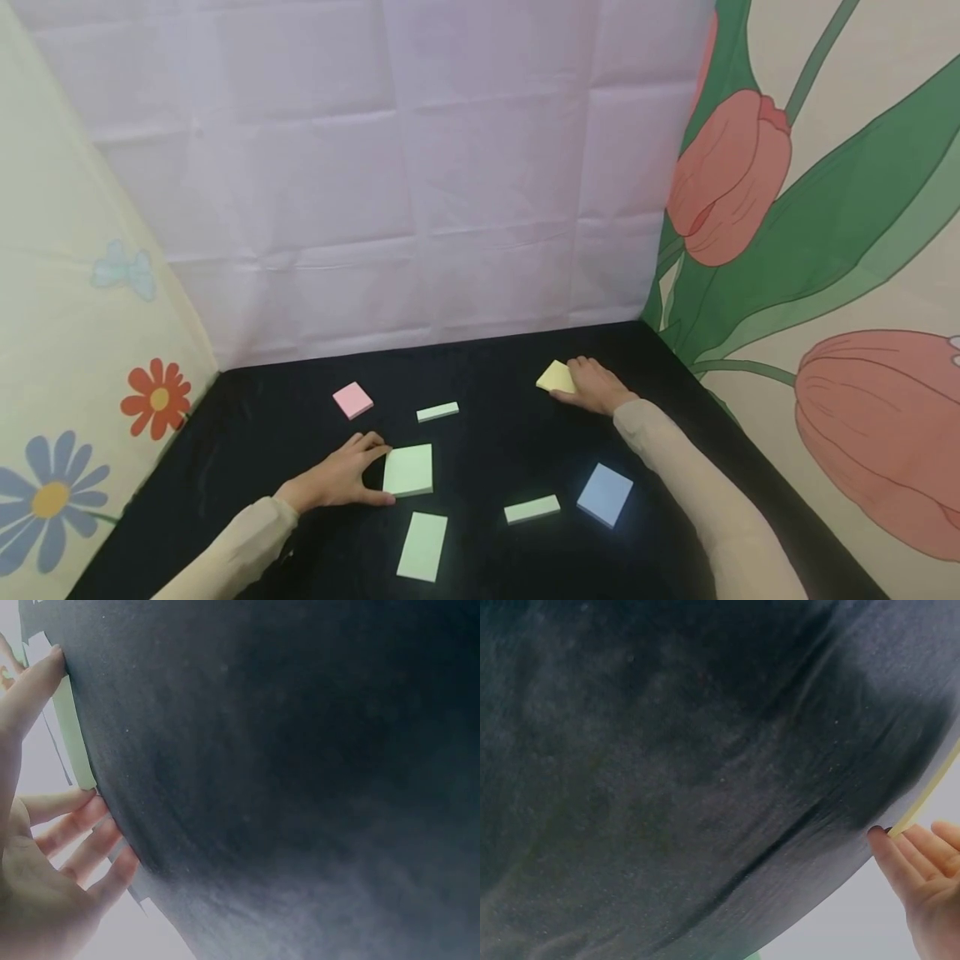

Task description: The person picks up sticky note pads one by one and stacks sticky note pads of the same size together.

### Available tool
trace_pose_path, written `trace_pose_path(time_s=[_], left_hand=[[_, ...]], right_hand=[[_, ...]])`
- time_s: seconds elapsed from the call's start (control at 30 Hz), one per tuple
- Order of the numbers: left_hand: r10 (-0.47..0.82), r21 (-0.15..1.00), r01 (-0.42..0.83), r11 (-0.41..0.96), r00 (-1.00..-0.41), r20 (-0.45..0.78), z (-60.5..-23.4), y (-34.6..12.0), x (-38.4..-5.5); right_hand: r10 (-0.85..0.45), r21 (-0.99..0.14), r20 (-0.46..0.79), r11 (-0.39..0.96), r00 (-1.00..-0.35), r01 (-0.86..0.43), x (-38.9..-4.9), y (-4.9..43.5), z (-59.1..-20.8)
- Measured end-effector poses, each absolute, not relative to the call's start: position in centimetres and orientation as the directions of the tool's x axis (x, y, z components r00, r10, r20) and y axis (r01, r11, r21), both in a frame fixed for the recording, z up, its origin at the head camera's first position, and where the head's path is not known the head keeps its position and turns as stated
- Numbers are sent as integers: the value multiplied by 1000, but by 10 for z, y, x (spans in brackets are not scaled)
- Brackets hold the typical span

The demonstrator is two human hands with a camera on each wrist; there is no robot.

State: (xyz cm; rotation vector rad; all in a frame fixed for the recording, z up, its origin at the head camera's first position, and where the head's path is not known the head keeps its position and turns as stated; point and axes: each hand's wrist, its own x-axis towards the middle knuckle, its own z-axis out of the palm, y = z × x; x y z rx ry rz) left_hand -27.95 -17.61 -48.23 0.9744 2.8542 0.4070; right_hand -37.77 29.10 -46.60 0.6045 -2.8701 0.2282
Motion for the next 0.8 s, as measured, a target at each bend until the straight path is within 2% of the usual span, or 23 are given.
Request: trace_pose_path(time_s=[0.8], left_hand=[[605, 298, 576, 761, -796, -5, -484, -178, -281]], right_hand=[[-440, -104, 221, 877, -870, -469, -371, 287, -462]])
